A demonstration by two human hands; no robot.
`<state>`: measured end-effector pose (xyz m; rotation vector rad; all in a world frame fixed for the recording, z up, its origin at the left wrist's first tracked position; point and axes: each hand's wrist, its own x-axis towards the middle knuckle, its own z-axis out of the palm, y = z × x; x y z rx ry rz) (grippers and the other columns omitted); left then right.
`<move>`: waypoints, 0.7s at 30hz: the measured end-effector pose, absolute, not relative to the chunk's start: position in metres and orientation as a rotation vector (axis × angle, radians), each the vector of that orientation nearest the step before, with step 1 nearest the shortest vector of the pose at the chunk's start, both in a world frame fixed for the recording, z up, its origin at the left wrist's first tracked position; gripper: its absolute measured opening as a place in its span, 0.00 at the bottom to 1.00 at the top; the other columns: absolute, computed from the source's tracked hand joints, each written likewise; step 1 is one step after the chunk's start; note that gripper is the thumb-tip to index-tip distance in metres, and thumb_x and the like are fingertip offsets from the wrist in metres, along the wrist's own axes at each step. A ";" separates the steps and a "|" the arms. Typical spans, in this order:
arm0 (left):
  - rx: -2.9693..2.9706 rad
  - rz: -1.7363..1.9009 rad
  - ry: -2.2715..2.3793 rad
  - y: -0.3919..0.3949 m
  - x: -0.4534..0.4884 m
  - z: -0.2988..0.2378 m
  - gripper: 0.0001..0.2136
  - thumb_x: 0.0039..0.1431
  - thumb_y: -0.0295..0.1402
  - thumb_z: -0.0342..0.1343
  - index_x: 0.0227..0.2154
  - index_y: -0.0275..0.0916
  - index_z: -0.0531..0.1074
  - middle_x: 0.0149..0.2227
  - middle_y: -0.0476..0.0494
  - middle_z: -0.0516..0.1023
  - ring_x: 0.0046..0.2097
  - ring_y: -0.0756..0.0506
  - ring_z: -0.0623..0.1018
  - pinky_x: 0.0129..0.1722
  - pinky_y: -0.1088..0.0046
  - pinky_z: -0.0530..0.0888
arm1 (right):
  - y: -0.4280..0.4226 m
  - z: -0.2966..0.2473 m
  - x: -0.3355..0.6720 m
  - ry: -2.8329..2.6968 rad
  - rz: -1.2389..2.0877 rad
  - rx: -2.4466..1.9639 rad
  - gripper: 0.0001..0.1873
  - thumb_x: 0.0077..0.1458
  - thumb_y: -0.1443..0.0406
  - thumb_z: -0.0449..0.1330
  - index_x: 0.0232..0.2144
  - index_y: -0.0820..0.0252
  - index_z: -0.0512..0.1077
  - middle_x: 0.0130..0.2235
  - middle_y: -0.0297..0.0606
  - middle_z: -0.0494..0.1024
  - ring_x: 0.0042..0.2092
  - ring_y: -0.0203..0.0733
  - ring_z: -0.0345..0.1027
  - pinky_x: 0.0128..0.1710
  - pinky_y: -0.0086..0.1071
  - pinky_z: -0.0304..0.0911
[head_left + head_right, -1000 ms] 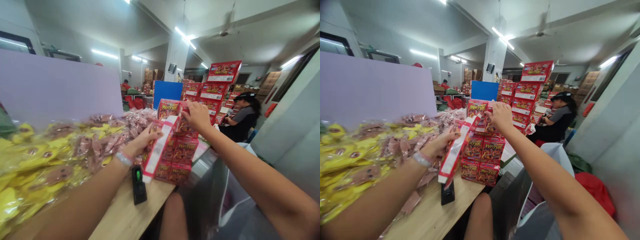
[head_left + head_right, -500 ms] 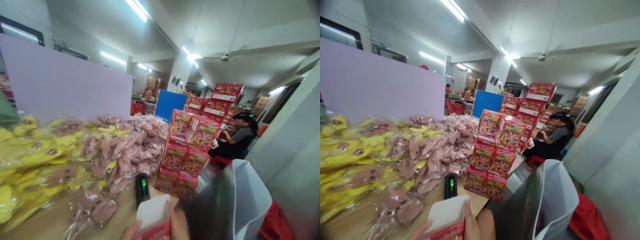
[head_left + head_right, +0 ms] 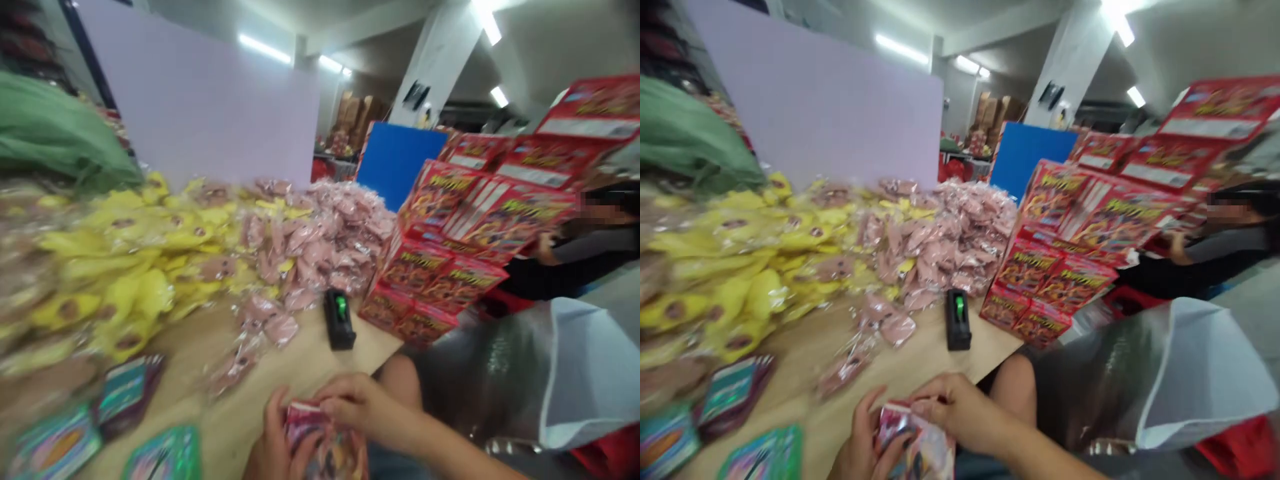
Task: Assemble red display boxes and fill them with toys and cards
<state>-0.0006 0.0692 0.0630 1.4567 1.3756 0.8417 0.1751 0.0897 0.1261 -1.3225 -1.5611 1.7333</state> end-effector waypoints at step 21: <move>1.533 0.692 0.998 0.050 -0.038 0.084 0.36 0.49 0.29 0.58 0.60 0.42 0.48 0.56 0.40 0.62 0.50 0.45 0.69 0.49 0.71 0.67 | 0.065 0.158 0.147 -2.475 1.406 -1.033 0.34 0.50 0.55 0.57 0.56 0.61 0.57 0.55 0.48 0.64 0.52 0.49 0.60 0.52 0.40 0.56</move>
